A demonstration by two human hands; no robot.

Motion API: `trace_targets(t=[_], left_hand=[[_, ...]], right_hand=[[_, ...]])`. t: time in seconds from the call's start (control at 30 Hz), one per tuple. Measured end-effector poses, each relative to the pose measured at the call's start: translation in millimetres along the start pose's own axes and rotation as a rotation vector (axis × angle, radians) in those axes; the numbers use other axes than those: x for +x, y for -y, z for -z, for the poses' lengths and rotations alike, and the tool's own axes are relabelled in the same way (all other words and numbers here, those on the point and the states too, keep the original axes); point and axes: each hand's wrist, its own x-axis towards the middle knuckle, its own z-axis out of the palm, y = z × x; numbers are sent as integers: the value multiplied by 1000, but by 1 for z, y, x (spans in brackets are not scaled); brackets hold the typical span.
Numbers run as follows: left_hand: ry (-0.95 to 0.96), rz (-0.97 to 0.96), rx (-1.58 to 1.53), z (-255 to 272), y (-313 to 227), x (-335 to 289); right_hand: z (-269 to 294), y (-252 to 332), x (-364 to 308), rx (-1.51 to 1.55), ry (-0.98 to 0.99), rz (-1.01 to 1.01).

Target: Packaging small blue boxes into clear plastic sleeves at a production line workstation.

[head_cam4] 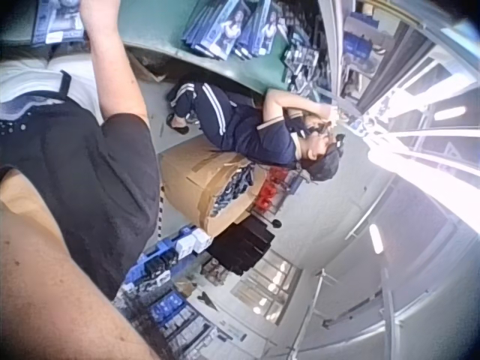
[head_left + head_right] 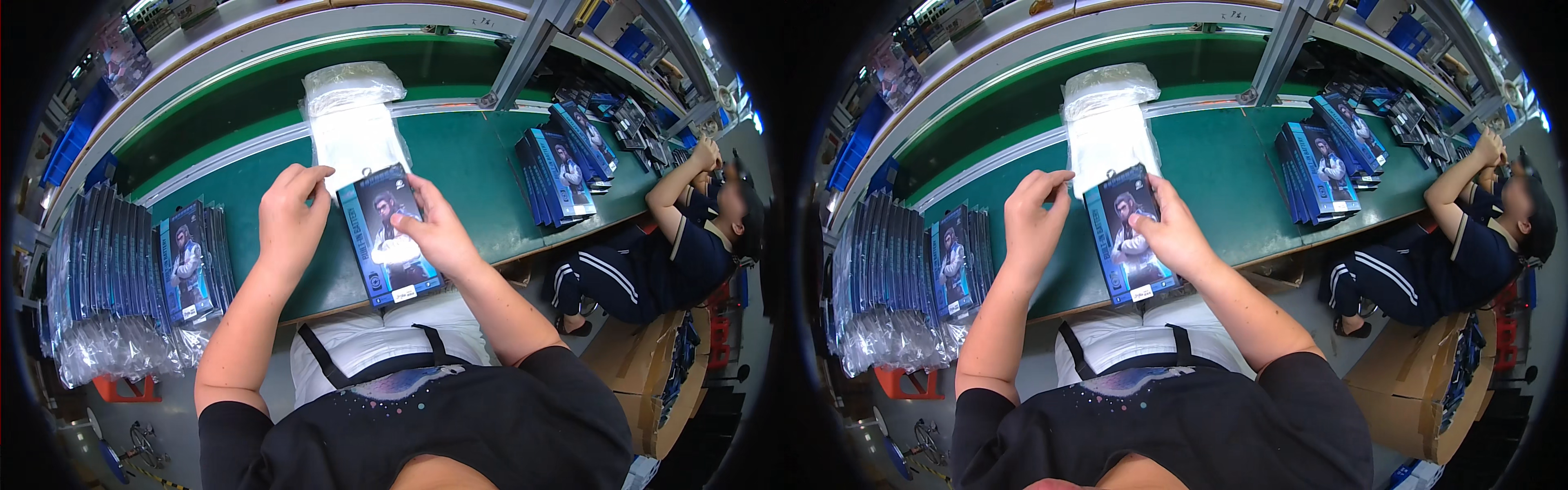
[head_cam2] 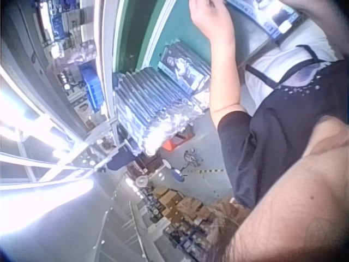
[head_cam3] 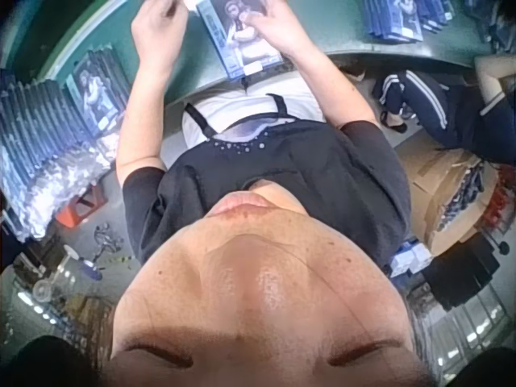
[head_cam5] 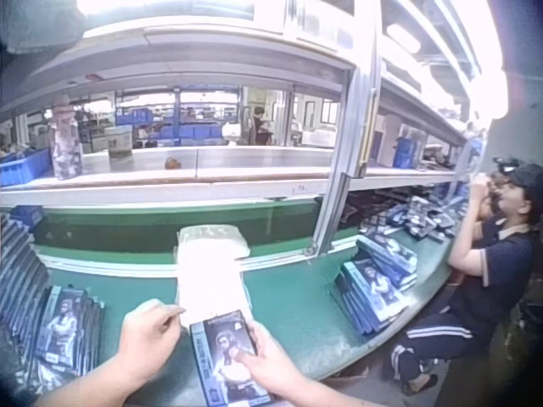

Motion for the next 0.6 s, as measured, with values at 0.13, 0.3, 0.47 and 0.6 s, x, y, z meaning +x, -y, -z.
trace_targets(t=[0.13,0.3,0.47,0.6], left_hand=[[52,-62,120,5,-12,-7],[71,-12,197,4,3,-9],[195,43,10,8,-2,-12],[195,61,-174,14,2,-14]], right_hand=[[-1,18,-4,296,0,-195],[3,25,-7,312,70,-166],[-1,18,-11,346,-22,-100],[-3,18,-17,328,-73,-90]])
